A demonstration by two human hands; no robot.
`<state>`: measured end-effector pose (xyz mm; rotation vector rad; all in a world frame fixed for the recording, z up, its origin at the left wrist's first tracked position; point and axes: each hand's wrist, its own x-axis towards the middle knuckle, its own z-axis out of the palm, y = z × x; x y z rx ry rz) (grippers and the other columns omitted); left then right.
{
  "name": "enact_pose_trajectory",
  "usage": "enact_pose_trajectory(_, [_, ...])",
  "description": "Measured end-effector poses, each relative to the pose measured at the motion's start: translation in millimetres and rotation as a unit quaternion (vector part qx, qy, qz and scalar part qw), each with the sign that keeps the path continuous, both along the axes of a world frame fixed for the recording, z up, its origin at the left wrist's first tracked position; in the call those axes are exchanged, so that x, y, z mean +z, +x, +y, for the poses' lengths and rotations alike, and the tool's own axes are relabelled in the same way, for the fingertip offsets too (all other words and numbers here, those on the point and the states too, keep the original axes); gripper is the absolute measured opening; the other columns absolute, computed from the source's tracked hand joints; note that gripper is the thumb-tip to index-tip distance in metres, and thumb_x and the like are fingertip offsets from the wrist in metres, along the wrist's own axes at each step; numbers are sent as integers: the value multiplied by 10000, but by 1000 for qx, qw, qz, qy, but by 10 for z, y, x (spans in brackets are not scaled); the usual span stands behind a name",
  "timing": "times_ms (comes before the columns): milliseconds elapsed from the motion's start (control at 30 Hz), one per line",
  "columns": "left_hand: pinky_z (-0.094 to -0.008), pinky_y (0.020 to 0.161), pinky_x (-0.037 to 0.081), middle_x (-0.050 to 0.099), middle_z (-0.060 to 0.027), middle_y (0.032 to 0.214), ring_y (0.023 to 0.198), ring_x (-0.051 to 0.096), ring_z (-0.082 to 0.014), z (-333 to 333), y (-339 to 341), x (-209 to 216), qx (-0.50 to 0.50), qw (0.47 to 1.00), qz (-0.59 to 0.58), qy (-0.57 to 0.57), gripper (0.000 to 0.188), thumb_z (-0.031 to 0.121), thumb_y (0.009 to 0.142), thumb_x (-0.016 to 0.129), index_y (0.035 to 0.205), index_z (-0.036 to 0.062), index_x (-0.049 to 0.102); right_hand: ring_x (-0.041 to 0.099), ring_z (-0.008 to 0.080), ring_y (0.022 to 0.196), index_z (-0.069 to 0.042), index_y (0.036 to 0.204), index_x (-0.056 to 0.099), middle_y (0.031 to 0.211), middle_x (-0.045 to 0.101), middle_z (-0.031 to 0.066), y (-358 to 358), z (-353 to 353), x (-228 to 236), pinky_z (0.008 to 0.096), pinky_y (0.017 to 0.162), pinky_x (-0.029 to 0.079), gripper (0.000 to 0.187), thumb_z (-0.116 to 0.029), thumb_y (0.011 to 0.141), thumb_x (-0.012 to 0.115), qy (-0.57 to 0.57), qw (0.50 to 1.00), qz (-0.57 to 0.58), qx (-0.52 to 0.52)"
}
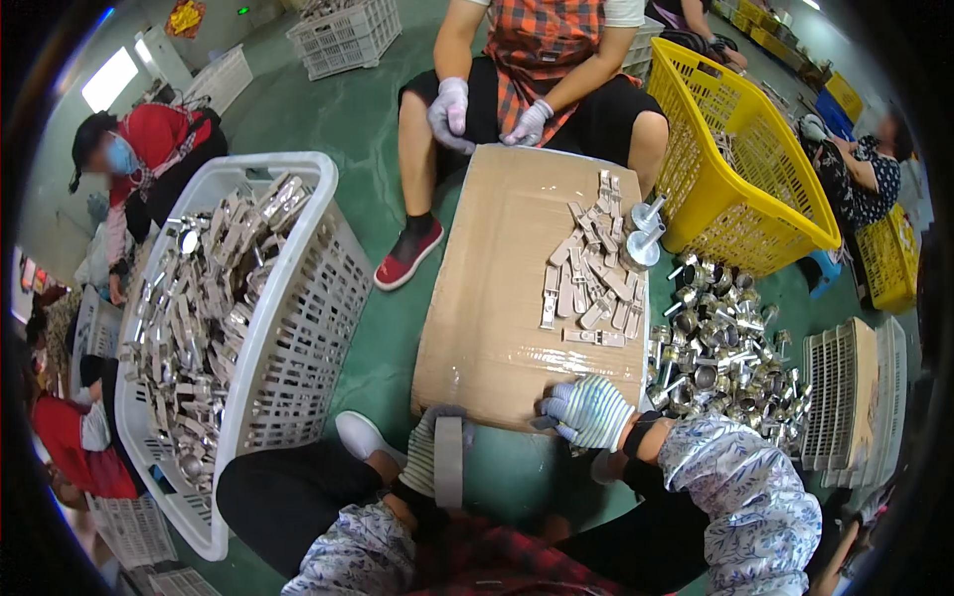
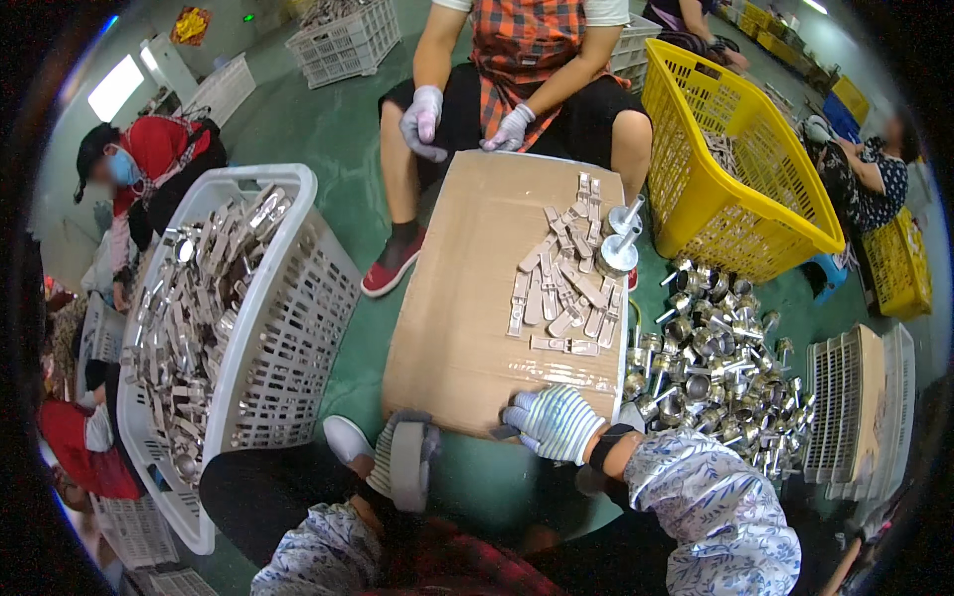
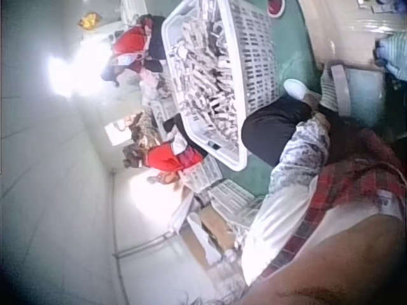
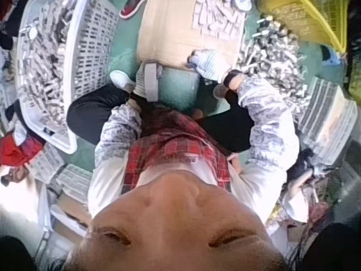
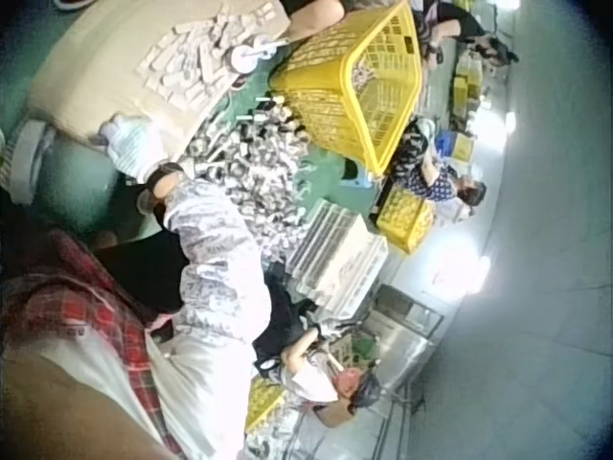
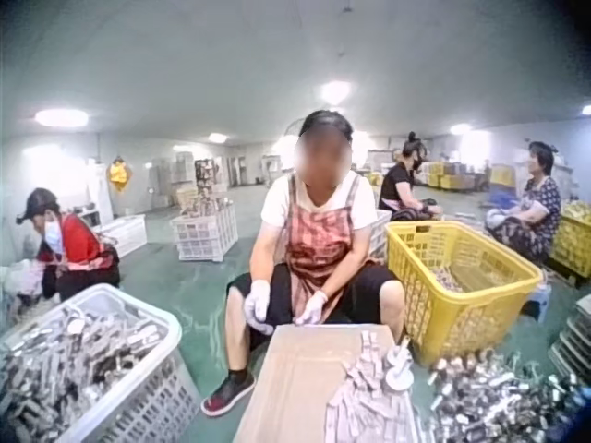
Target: The recorder and other workers are packing metal door lock components and handles into sets using cardboard strips and tape.
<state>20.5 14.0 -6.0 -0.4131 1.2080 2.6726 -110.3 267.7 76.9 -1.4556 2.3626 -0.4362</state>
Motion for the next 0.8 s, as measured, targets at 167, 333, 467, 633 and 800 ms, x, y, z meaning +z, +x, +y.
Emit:
enact_pose_trajectory(167, [-272, 555, 442, 562, -136, 747, 611, 519, -197, -29, -3, -131, 14, 995, -3, 102, 215, 224, 946, 429, 1061, 109, 570, 637, 322, 778, -97, 1004, 609, 894, 615, 114, 4, -47, 7, 422, 682, 520, 288, -197, 736, 649, 1, 1000, 12, 2])
enact_pose_trajectory(333, [-285, 551, 429, 554, -139, 715, 587, 508, -205, -60, 2, -56, 9, 994, -7, 106, 234, 234, 943, 426, 1041, 85, 578, 637, 320, 776, -99, 997, 614, 885, 616, 113, -8, -40, 5, 421, 678, 521, 283, -191, 731, 644, -2, 1000, 9, 11])
enact_pose_trajectory(467, [-282, 547, 415, 555, -133, 712, 578, 503, -203, -58, 34, -124, 72, 995, 24, 62, 248, 226, 947, 408, 1042, 71, 577, 638, 318, 772, -102, 990, 617, 877, 619, 110, -1, -42, -13, 421, 678, 521, 279, -189, 727, 644, 5, 1000, 9, 8])
enact_pose_trajectory(633, [-292, 544, 428, 555, -126, 714, 580, 505, -198, -53, 66, -169, 101, 993, 47, 36, 227, 187, 943, 413, 1056, 70, 571, 639, 314, 763, -106, 985, 618, 872, 619, 104, -5, -61, -2, 418, 671, 520, 274, -196, 727, 645, 0, 1000, 14, 13])
enact_pose_trajectory(800, [-291, 534, 431, 555, -124, 711, 583, 515, -200, -17, 17, -3, 89, 993, -22, 74, 185, 138, 930, 436, 1040, 72, 569, 635, 304, 756, -111, 979, 619, 866, 618, 96, -5, -19, -29, 412, 658, 511, 275, -209, 724, 651, 10, 999, 34, 16])
